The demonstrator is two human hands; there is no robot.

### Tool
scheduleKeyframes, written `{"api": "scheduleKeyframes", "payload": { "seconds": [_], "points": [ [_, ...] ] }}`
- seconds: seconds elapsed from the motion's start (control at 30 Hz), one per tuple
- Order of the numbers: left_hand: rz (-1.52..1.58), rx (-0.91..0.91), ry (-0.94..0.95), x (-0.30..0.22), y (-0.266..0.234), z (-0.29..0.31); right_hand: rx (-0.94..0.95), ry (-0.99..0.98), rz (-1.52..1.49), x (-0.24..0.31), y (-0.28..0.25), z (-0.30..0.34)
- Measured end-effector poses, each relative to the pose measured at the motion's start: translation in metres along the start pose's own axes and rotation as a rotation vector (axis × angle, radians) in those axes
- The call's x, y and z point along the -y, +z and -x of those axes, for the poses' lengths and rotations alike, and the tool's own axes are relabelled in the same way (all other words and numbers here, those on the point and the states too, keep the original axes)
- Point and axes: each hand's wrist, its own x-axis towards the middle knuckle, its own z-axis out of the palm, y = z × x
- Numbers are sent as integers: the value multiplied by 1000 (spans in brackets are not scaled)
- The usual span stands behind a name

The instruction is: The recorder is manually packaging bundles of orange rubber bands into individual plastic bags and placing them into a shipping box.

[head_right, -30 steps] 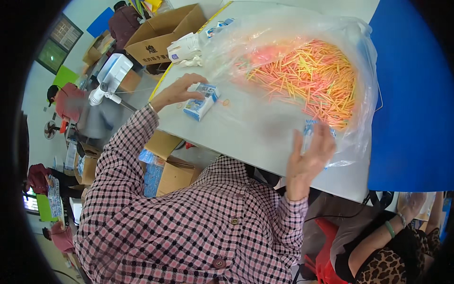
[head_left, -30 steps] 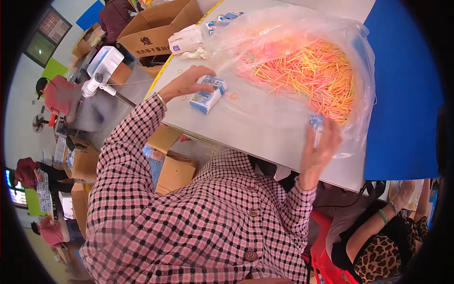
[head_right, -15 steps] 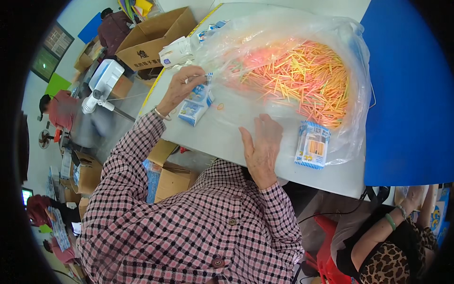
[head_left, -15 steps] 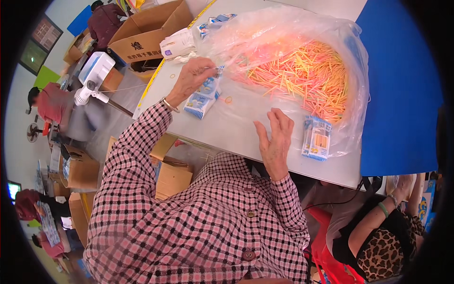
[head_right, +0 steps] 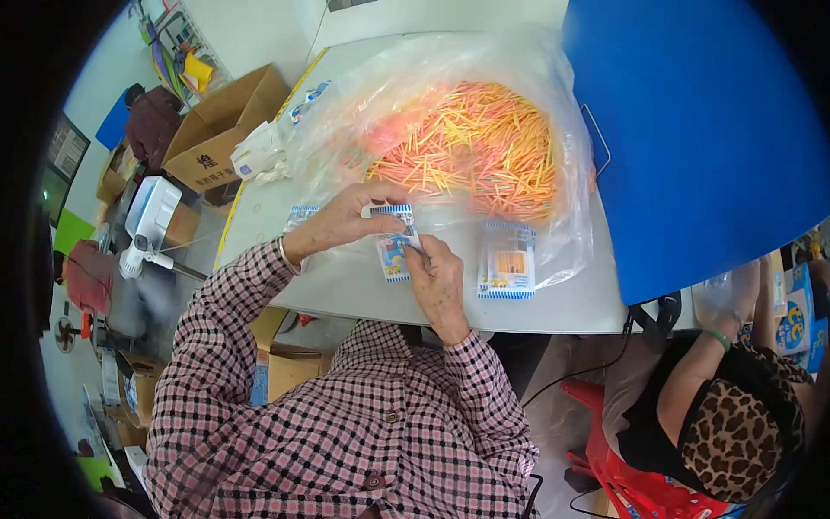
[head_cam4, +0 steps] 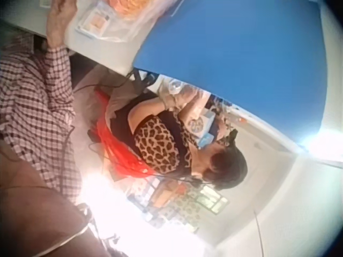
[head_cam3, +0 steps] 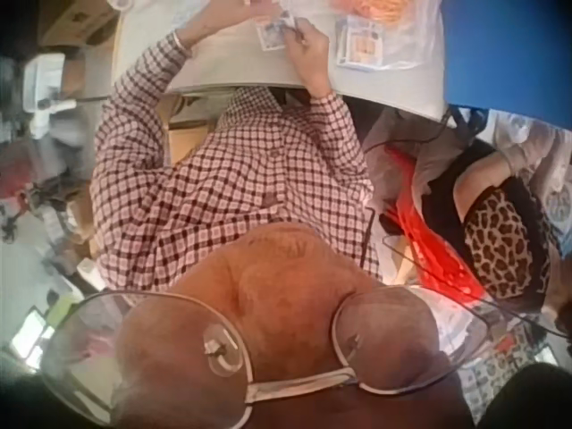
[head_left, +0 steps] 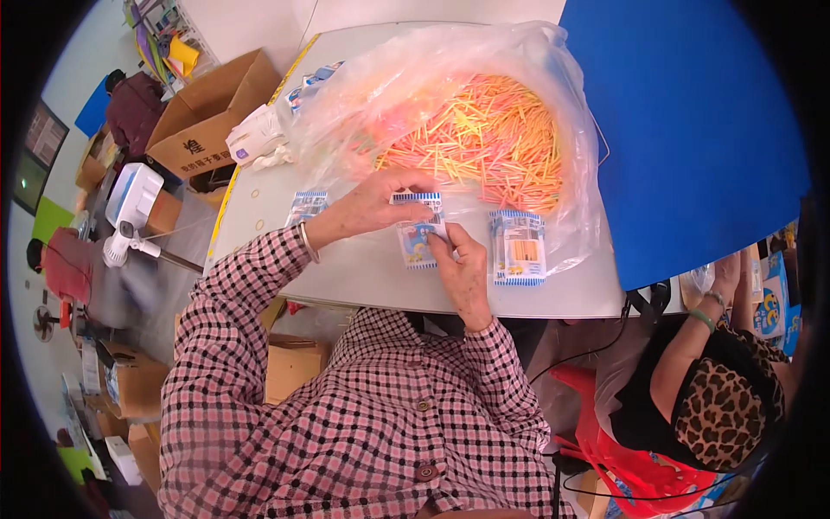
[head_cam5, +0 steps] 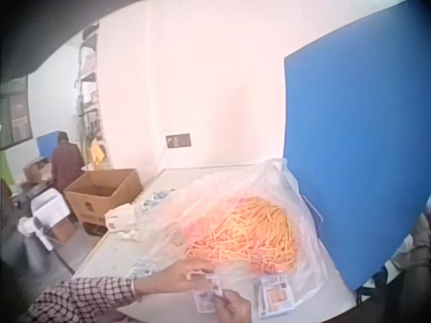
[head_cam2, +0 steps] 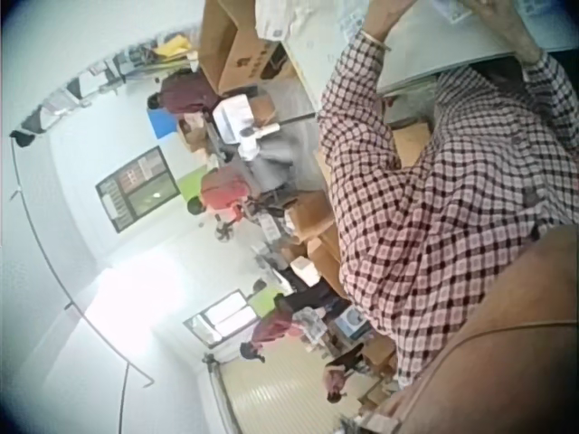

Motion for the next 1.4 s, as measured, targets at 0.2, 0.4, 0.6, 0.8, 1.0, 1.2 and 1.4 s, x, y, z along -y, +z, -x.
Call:
{"api": "scheduleKeyframes", "payload": {
  "seconds": [0.2, 0.4, 0.6, 0.8, 1.0, 1.2, 1.4],
  "points": [
    [-301, 176, 159, -4, -3, -14, -30, -40, -15, -6, -4, 1],
    [-403, 149, 245, 6, 6, -19, -51, -37, 22, -11, -6, 3],
    [-374, 297, 184, 21, 4, -32, -47, -10, 39, -19, -6, 2],
    [-107, 441, -46, 10, -3, -66, -45, -61, 81, -24, -7, 1],
    [-645, 153, -46, 53, 15, -199, -37, -116, 123, -21, -3, 1],
    [-1059, 91, -133, 71, 60, -242, -128, -211, 73, -28, 4, 2],
    [-1164, 180, -302, 70, 70, -258, -63, -153, 119, -25, -1, 3]
  ]
}}
